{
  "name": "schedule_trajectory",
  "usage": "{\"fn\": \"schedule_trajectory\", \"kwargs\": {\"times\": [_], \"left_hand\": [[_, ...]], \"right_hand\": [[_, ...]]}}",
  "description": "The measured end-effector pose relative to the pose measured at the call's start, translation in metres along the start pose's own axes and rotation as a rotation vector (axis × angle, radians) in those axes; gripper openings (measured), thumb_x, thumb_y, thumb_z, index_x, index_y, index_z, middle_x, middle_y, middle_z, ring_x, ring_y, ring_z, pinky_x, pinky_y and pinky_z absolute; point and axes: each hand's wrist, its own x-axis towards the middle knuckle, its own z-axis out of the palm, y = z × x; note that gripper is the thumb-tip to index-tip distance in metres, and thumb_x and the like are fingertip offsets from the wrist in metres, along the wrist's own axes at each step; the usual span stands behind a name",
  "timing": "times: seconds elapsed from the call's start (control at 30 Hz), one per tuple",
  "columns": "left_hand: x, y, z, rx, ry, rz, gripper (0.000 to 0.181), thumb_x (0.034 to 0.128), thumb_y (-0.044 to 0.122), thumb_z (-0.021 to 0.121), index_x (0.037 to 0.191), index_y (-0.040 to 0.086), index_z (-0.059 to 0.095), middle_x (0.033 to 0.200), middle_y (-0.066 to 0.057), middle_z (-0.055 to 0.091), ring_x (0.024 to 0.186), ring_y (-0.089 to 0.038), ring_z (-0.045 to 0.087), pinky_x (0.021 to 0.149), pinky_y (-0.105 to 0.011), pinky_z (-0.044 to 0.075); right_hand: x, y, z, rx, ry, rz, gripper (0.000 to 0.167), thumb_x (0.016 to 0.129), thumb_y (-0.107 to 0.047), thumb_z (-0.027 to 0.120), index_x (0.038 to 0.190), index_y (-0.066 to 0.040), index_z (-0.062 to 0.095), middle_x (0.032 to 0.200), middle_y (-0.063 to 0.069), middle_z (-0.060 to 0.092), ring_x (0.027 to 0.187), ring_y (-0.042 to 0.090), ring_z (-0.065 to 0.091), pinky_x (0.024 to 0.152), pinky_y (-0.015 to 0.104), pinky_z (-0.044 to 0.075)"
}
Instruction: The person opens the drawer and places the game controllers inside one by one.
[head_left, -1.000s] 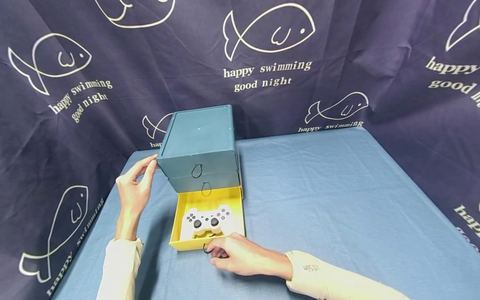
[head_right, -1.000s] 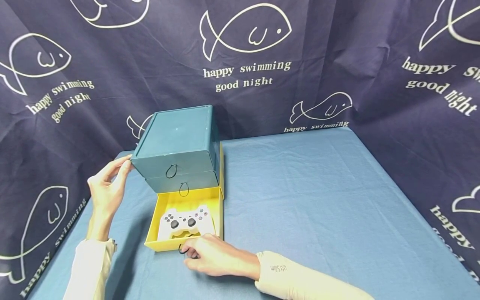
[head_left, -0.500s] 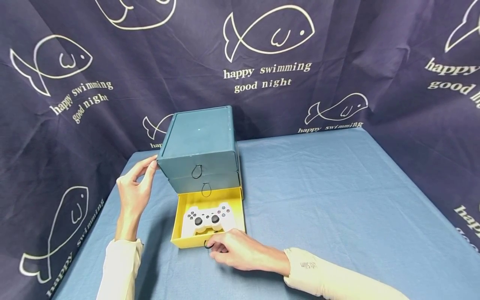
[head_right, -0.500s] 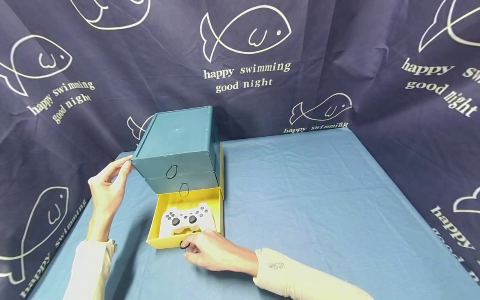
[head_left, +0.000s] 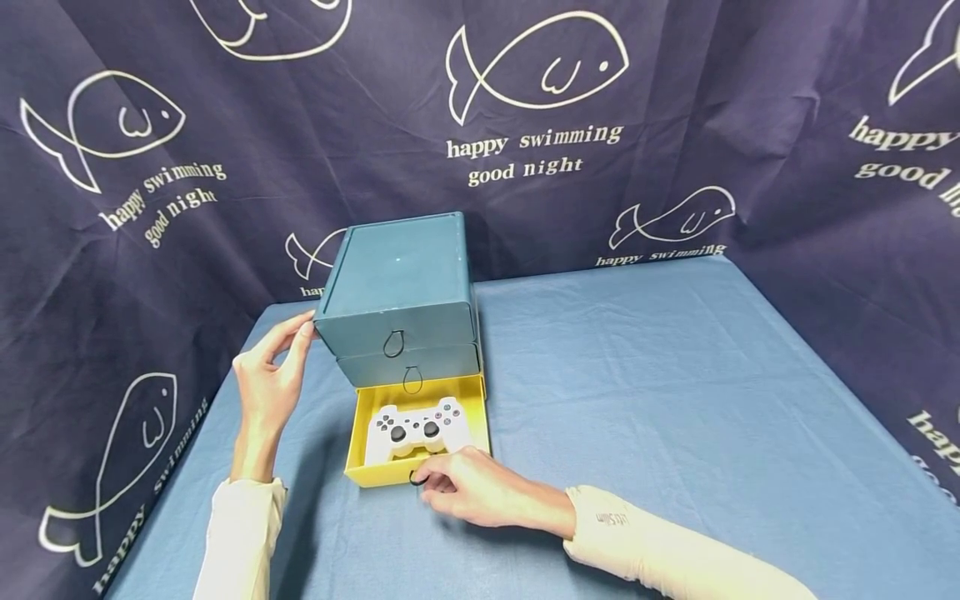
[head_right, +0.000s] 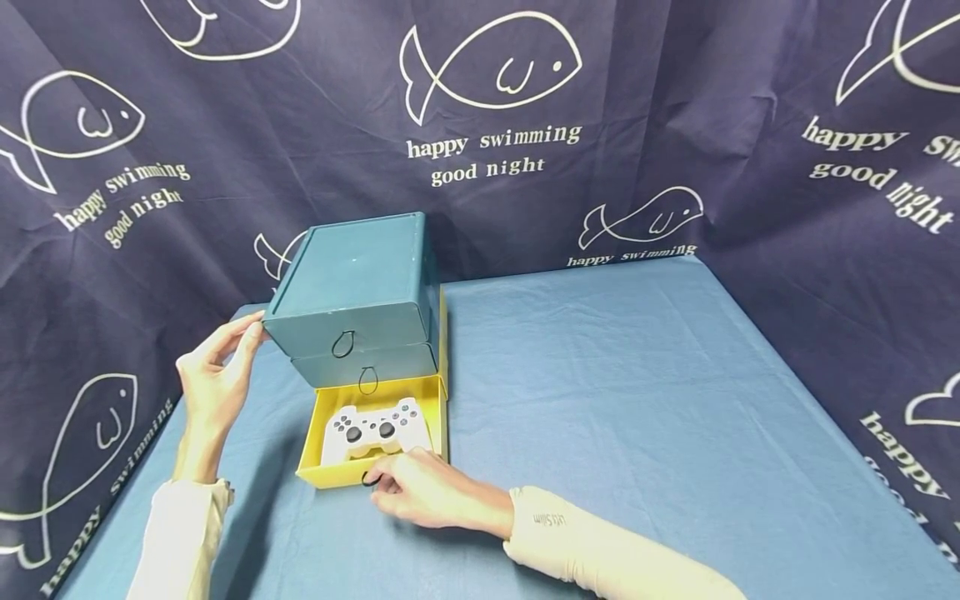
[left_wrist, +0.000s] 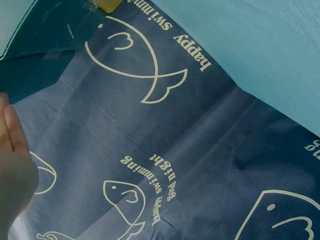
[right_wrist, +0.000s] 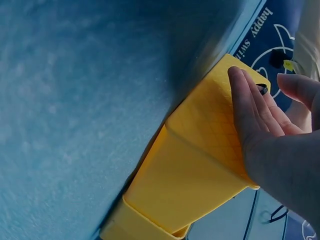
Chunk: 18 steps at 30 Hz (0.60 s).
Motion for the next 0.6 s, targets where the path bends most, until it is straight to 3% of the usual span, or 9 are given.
{"fn": "schedule_trajectory", "kwargs": {"times": [0.27, 0.37, 0.47, 0.6], "left_hand": [[0.000, 0.000, -0.001, 0.002, -0.007, 0.011, 0.022, 0.0962, 0.000, 0.071, 0.117, 0.002, 0.078, 0.093, -0.018, 0.077, 0.088, 0.010, 0.067, 0.082, -0.013, 0.046], [0.000, 0.002, -0.001, 0.008, -0.005, 0.008, 0.021, 0.0961, -0.002, 0.070, 0.116, 0.000, 0.078, 0.092, -0.020, 0.077, 0.088, 0.013, 0.066, 0.082, -0.013, 0.045], [0.001, 0.012, 0.000, 0.004, 0.004, 0.007, 0.021, 0.0948, -0.007, 0.069, 0.114, -0.005, 0.076, 0.090, -0.024, 0.075, 0.087, 0.015, 0.063, 0.082, -0.012, 0.044], [0.001, 0.012, 0.001, -0.002, 0.011, 0.006, 0.021, 0.0936, -0.009, 0.069, 0.113, -0.007, 0.076, 0.089, -0.025, 0.075, 0.085, 0.016, 0.063, 0.082, -0.013, 0.044]], "right_hand": [[0.006, 0.002, -0.004, -0.004, 0.013, 0.005, 0.019, 0.095, -0.004, 0.071, 0.113, -0.001, 0.074, 0.096, 0.001, 0.076, 0.087, -0.003, 0.065, 0.081, 0.016, 0.051], [0.007, 0.002, -0.005, 0.005, 0.007, 0.008, 0.020, 0.094, -0.004, 0.072, 0.114, 0.000, 0.073, 0.097, 0.003, 0.077, 0.088, -0.002, 0.066, 0.082, 0.016, 0.052], [0.007, 0.002, -0.005, 0.012, 0.001, 0.011, 0.020, 0.095, -0.004, 0.072, 0.115, 0.000, 0.073, 0.099, 0.003, 0.077, 0.089, -0.001, 0.066, 0.082, 0.016, 0.051], [0.008, 0.004, -0.005, 0.012, 0.005, 0.009, 0.020, 0.095, -0.004, 0.072, 0.114, 0.000, 0.073, 0.099, 0.003, 0.077, 0.089, -0.001, 0.066, 0.082, 0.016, 0.051]]}}
